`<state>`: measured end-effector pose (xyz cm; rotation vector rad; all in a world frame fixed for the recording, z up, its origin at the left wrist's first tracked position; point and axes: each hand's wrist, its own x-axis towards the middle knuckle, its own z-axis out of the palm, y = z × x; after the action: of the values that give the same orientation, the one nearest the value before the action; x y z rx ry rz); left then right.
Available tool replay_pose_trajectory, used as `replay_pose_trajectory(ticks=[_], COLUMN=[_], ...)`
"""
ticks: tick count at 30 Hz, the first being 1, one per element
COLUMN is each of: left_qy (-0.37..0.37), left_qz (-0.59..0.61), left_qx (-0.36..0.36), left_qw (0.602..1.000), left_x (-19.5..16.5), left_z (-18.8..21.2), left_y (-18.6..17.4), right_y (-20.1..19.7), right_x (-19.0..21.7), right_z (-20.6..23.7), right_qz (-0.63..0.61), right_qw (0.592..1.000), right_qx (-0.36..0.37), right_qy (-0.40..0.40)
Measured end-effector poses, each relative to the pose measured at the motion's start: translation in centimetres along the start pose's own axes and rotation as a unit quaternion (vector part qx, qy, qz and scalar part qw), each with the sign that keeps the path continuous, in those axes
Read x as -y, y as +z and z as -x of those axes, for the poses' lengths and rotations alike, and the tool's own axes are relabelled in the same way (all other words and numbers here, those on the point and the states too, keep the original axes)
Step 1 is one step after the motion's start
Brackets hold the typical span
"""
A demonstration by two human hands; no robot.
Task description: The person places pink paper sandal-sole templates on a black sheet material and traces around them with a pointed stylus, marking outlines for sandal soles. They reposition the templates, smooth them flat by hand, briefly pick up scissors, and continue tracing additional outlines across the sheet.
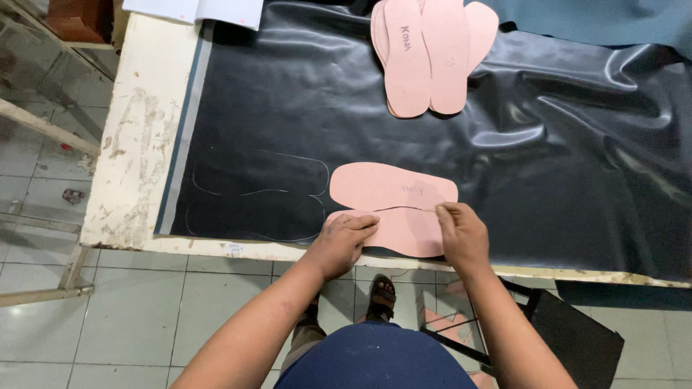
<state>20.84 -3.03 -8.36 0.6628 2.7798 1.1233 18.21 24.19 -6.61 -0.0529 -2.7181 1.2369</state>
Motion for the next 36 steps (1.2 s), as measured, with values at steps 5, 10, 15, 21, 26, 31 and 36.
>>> replay_pose_trajectory(ticks=[5, 10, 15, 21, 26, 31, 36], left_qy=[0.015, 0.036, 0.005, 0.024, 0.060, 0.033, 0.000], left_qz=[0.016, 0.020, 0.016, -0.012, -0.011, -0.029, -0.024], left_qx=[-0.030, -0.056, -0.062, -0.072, -0.081, -0.095, -0.089], left_qw=[0.999, 0.998, 0.998, 0.997, 0.995, 0.995, 0.996], left_x=[0.2, -0.4, -3.9, -9.8, -12.1, -13.3, -13.3], left_z=[0.0, -0.8, -1.4, -3.4, -7.5, -11.4, -12.2], left_y=[0.5, 0.7, 1.4, 5.9, 10.1, 13.0, 13.3], right_y=[-2.2, -3.0, -4.6, -13.7, -23.1, -23.9, -23.3], right_x=[-3.5, -5.1, -7.2, -16.2, -22.6, -23.6, -23.8], right_z=[0.7, 0.9, 1.4, -1.2, -2.7, -2.7, -2.4], right_qz=[-0.159, -0.218, -0.163, 0.051, 0.088, 0.085, 0.029], right_qw=[0.963, 0.915, 0.934, 0.982, 0.967, 0.970, 0.977], right_qx=[-0.012, 0.066, 0.175, 0.030, -0.068, -0.062, -0.075], right_qy=[0.220, 0.331, 0.266, 0.178, 0.231, 0.221, 0.196])
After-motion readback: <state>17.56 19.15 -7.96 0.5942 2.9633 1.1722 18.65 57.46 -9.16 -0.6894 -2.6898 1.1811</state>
